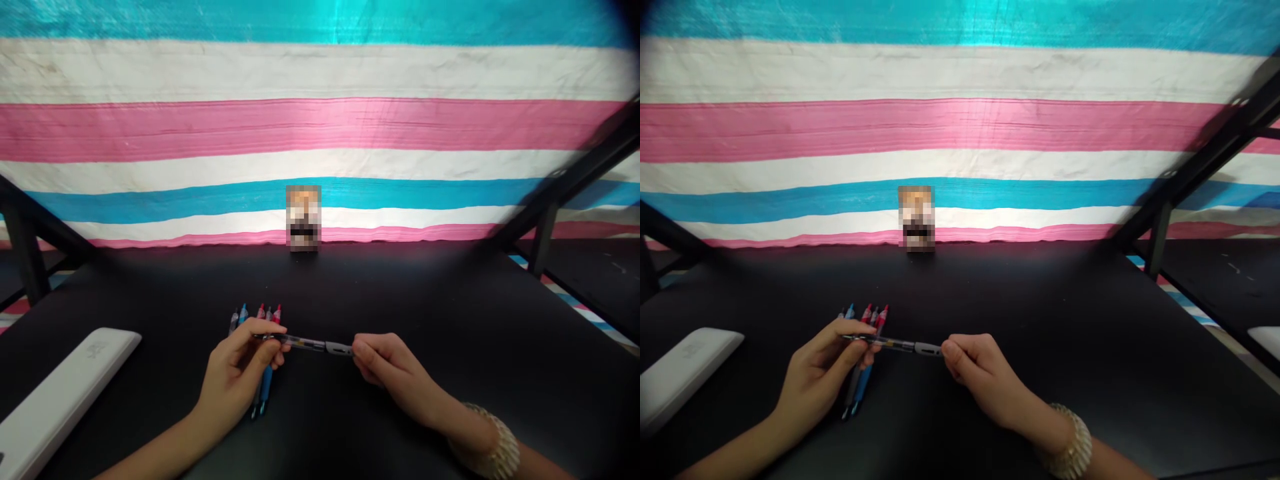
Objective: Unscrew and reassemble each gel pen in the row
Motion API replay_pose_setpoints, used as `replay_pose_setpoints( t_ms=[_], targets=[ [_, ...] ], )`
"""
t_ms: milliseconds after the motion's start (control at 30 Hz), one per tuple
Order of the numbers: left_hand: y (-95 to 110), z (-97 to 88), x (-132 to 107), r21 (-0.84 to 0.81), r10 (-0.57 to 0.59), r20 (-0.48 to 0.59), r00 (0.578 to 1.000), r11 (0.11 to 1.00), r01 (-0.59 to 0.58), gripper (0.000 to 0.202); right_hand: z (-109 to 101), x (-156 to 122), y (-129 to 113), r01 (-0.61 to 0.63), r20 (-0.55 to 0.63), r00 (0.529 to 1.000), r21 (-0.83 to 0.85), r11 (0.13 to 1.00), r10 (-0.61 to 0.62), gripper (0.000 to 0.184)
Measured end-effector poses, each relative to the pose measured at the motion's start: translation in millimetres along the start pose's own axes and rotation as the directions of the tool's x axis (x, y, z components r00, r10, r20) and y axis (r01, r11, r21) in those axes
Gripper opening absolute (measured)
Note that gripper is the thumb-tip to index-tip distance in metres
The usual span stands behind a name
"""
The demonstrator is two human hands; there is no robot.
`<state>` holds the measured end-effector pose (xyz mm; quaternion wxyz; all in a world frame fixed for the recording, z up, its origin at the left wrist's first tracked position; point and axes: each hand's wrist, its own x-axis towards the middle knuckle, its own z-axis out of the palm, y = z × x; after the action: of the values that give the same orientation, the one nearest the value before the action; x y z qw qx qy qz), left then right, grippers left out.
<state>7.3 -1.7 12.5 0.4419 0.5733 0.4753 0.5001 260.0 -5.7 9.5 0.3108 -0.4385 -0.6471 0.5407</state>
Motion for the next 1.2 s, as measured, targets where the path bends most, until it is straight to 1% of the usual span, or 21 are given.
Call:
replay_pose_setpoints(
  t_ms=[133,233,300,400,467,533,600,700,767,833,900,967,1033,1133,1200],
  targets=[
    [-3.3,-2.2,-1.2,0.018,0.072,0.016,0.997,0.997,-0.072,0.01,-0.6,3.0,0.9,-0.111,0.113,0.989,0.16,0.981,0.094,0.06],
    [-5.7,-2.4,-1.1,0.009,0.102,0.02,0.995,0.995,-0.102,0.01,-0.3,3.4,1.3,-0.145,0.156,0.981,0.214,0.966,0.113,0.06],
    [-6.5,-2.2,-0.7,-0.013,0.072,0.012,0.997,0.997,-0.072,0.008,0.8,3.0,0.6,-0.137,0.143,0.984,0.209,0.968,0.108,0.06],
    [-6.8,-1.9,0.4,-0.075,-0.047,0.017,0.999,0.996,0.048,0.007,3.0,2.7,-1.2,-0.107,0.128,0.988,0.173,0.979,0.085,0.059],
    [-6.8,-1.7,1.6,-0.101,-0.098,0.034,0.995,0.99,0.101,0.009,4.3,2.4,-2.2,-0.106,0.165,0.983,0.165,0.981,0.078,0.058],
    [-6.6,-1.2,3.4,-0.127,-0.104,0.056,0.993,0.986,0.11,0.009,5.0,1.6,-2.8,-0.113,0.221,0.972,0.144,0.983,0.079,0.055],
    [-6.4,-0.4,5.3,-0.199,-0.105,0.078,0.991,0.973,0.119,0.008,5.1,0.2,-3.1,-0.106,0.255,0.964,0.103,0.989,0.077,0.052],
    [-6.7,0.5,8.1,-0.306,-0.152,0.089,0.984,0.936,0.172,0.011,4.6,-1.8,-2.9,-0.073,0.234,0.97,0.044,0.996,0.061,0.047],
    [-7.5,0.3,9.5,-0.311,-0.195,0.073,0.978,0.928,0.208,0.017,4.0,-2.4,-2.0,-0.063,0.2,0.978,0.023,0.998,0.057,0.045],
    [-8.4,-0.3,10.6,-0.292,-0.225,0.064,0.972,0.927,0.234,0.03,3.6,-2.3,-0.9,-0.063,0.17,0.984,0.006,0.998,0.061,0.044],
    [-8.5,-0.6,11.7,-0.287,-0.215,0.09,0.972,0.929,0.232,0.046,3.5,-2.0,-0.3,-0.06,0.16,0.985,-0.005,0.998,0.06,0.043],
    [-7.5,-0.1,12.5,-0.29,-0.193,0.125,0.973,0.931,0.222,0.055,3.6,-1.8,-0.5,-0.055,0.159,0.986,-0.017,0.998,0.057,0.042],
    [-5.8,0.8,12.9,-0.281,-0.192,0.142,0.971,0.933,0.226,0.049,3.7,-1.9,-1.0,-0.048,0.151,0.987,-0.032,0.998,0.052,0.04],
    [-4.1,1.8,12.9,-0.272,-0.217,0.124,0.968,0.931,0.243,0.034,3.8,-2.0,-1.0,-0.044,0.13,0.99,-0.051,0.998,0.05,0.039],
    [-4.5,1.3,12.9,-0.279,-0.224,0.113,0.968,0.928,0.248,0.029,4.0,-1.8,-0.3,-0.039,0.125,0.991,-0.057,0.998,0.046,0.039]
  ],
)
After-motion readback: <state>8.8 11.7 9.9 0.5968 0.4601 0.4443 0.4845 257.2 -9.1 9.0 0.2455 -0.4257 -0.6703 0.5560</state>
